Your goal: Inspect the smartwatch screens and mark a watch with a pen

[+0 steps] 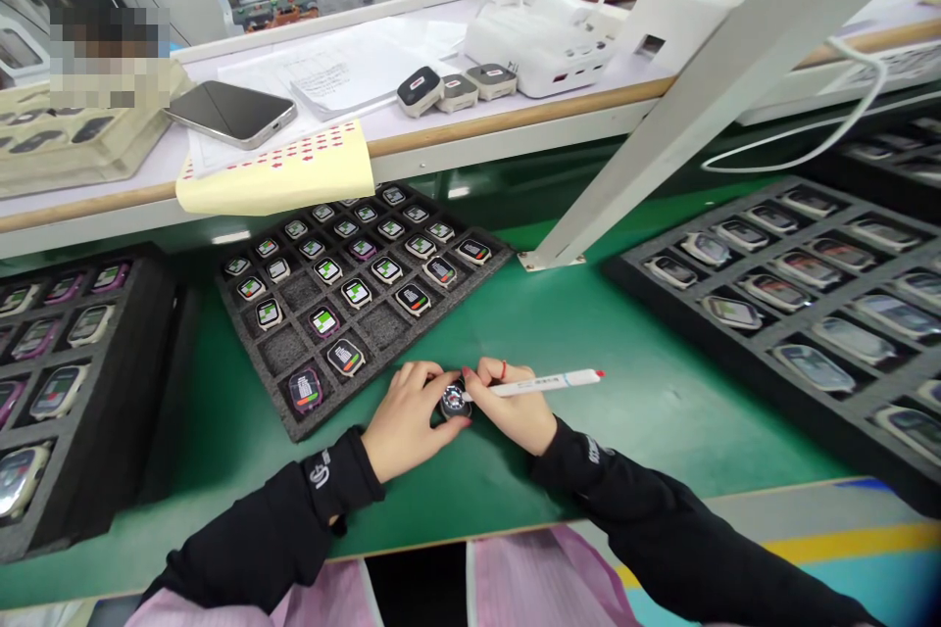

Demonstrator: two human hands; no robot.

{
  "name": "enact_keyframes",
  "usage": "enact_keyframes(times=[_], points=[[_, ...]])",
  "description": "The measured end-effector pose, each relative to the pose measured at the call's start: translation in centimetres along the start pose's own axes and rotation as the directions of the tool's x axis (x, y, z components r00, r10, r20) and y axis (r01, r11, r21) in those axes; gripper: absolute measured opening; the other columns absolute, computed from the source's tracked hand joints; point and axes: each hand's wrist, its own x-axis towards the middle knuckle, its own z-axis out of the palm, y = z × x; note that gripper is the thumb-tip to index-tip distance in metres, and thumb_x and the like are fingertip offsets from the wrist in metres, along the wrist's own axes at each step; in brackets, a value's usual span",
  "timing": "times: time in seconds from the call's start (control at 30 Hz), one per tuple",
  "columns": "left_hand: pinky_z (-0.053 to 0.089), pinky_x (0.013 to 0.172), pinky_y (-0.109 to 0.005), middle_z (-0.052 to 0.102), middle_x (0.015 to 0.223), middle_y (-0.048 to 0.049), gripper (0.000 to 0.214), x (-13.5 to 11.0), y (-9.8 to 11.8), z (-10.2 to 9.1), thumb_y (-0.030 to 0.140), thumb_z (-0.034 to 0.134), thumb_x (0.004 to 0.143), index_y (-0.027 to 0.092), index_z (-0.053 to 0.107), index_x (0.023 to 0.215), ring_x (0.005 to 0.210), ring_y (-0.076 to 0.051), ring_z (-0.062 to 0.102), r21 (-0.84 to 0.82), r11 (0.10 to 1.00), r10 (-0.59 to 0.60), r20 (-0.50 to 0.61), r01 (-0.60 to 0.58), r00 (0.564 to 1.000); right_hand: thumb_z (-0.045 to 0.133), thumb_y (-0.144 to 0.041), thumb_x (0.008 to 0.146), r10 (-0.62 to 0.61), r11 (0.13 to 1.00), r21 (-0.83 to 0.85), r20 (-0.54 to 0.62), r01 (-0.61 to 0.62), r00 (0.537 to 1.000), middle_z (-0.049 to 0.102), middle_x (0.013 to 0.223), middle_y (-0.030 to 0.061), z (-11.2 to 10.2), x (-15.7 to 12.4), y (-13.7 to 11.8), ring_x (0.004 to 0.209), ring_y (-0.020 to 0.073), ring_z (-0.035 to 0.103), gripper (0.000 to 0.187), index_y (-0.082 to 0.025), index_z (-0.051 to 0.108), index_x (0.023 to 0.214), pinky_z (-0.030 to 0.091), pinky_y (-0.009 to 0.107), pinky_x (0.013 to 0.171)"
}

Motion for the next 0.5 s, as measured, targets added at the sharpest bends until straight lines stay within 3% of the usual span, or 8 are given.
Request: enact_keyframes(times=[0.37, 0.5], points=[[0.046, 0.103, -0.045, 0.059, 0.119, -0.0094, 0.050, -0.06, -0.11, 0.01, 0.034, 0.075, 0.087, 0.021, 0.059, 0.132, 0.115, -0.028, 0.052, -0.042, 0.998, -0.039, 0.010, 0.039, 0.999, 0.059, -0.057, 0.089, 0.150, 0.985, 0.097, -0.075, -0.142, 0.986, 0.037, 0.050, -0.0044, -0.16, -0.08, 0.29, 0.048, 0.0140, 0.036, 0.053, -0.023, 0.038, 0.055, 0.032, 0.026, 0.049], [0.048, 0.103, -0.044, 0.062, 0.119, -0.0087, 0.058, -0.48, 0.00, 0.28, 0.038, 0.083, 0.079, 0.022, 0.063, 0.131, 0.114, -0.028, 0.056, -0.063, 0.996, -0.065, -0.024, 0.064, 0.998, 0.058, -0.070, 0.091, 0.184, 0.975, 0.150, -0.114, -0.166, 0.976, 0.039, 0.050, -0.0041, -0.39, 0.01, 0.02, 0.046, 0.0141, 0.036, 0.059, -0.023, 0.043, 0.058, 0.032, 0.026, 0.045]])
